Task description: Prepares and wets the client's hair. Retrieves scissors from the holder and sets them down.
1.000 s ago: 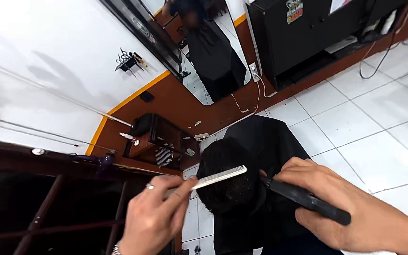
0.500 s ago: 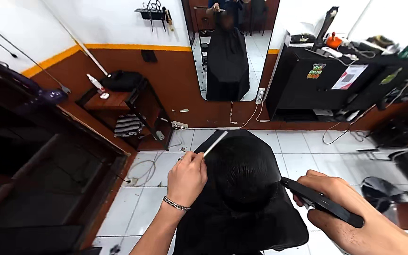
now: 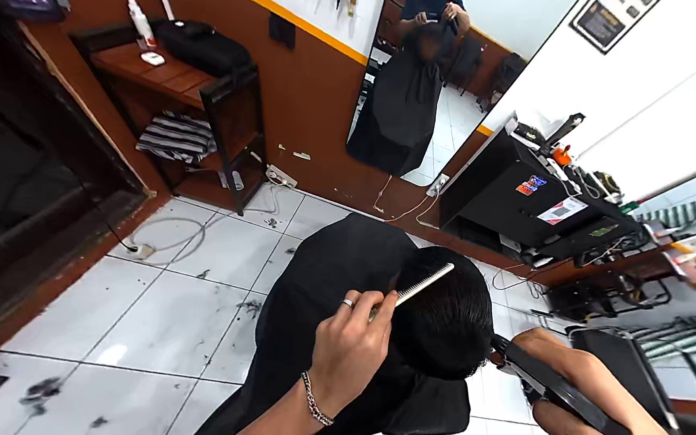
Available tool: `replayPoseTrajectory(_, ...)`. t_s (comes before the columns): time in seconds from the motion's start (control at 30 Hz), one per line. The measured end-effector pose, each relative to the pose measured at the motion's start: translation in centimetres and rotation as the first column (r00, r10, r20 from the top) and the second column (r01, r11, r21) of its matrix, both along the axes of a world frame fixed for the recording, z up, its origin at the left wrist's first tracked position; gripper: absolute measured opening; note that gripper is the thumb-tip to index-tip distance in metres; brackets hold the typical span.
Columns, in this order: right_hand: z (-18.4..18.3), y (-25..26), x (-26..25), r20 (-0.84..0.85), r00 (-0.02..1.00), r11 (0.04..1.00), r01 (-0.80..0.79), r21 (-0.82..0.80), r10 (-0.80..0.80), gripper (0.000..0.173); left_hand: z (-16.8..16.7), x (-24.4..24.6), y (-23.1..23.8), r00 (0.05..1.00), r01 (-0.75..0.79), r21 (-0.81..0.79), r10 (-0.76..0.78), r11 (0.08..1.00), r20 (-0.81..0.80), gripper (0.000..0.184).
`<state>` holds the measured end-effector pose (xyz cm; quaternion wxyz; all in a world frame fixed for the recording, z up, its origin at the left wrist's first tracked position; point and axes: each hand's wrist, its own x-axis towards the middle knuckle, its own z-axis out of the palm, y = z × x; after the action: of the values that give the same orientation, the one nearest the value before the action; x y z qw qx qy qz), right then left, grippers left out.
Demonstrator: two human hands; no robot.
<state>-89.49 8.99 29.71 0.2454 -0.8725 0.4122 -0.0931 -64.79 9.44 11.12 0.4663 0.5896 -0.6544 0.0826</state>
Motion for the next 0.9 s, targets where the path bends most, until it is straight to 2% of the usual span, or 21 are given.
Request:
replayPoseTrajectory(0.13, -0.2, -0.7, 1.1, 0.024, 1.0, 0.999, -0.004, 0.038, 0.003, 0.031, -2.4, 1.1, -0.5, 0.995, -0.057, 0.184, 0.07, 0.981, -0.068, 0.028)
replayPoseTrajectory(0.23, -0.2, -1.1, 1.4, 0.049, 0.999, 0.995, 0.002, 0.1, -0.007, 0.029, -4.2, 2.4, 0.1, 0.974, -0.051, 0.305, 0.115, 0.951, -0.195, 0.028)
replayPoseTrajectory(0.3, 0.0, -1.2, 1.6, 0.05, 0.999, 0.995, -0.003, 0.101, -0.002, 0.024, -3.9, 3.1, 1.1, 0.948, -0.045, 0.202, 0.105, 0.978, -0.301, 0.032)
replayPoseTrajectory(0.37, 0.2, -0.9, 1.8, 0.025, 1.0, 0.998, 0.005, 0.064, -0.006, 0.016, -2.7, 2.5, 2.5, 0.916, 0.025, -0.022, -0.032, 0.999, -0.401, 0.03)
replayPoseTrajectory(0.43, 0.6, -0.3, 2.2, -0.002, 1.0, 0.999, 0.006, 0.038, -0.006, 0.017, -2.0, 0.9, 3.8, 0.877, 0.119, -0.183, -0.189, 0.976, -0.441, 0.025)
replayPoseTrajectory(0.53, 1.7, 0.5, 3.0, -0.093, 0.995, 0.998, -0.022, 0.053, 0.027, 0.028, -3.2, -1.3, 4.2, 0.857, 0.15, -0.236, -0.245, 0.96, -0.452, 0.024)
replayPoseTrajectory(0.7, 1.2, 0.6, 3.3, -0.186, 0.982, 0.995, 0.029, -0.094, -0.047, 0.022, -5.2, -2.2, 2.9, 0.916, 0.042, -0.127, -0.089, 0.991, -0.391, 0.026)
replayPoseTrajectory(0.8, 1.1, 0.5, 2.5, -0.143, 0.987, 0.996, 0.062, -0.067, -0.071, 0.028, -6.2, -0.8, 1.4, 0.946, -0.028, 0.08, 0.053, 0.996, -0.321, 0.029)
replayPoseTrajectory(0.87, 0.8, 0.6, 1.7, -0.087, 0.994, 0.997, 0.063, -0.048, -0.067, 0.031, -6.8, 0.8, 0.4, 0.946, -0.011, 0.245, 0.089, 0.97, -0.312, 0.03)
replayPoseTrajectory(0.9, 0.7, 0.8, 1.1, -0.043, 0.997, 0.997, 0.065, -0.039, -0.067, 0.032, -6.7, 1.7, 0.1, 0.941, -0.008, 0.267, 0.097, 0.964, -0.323, 0.03)
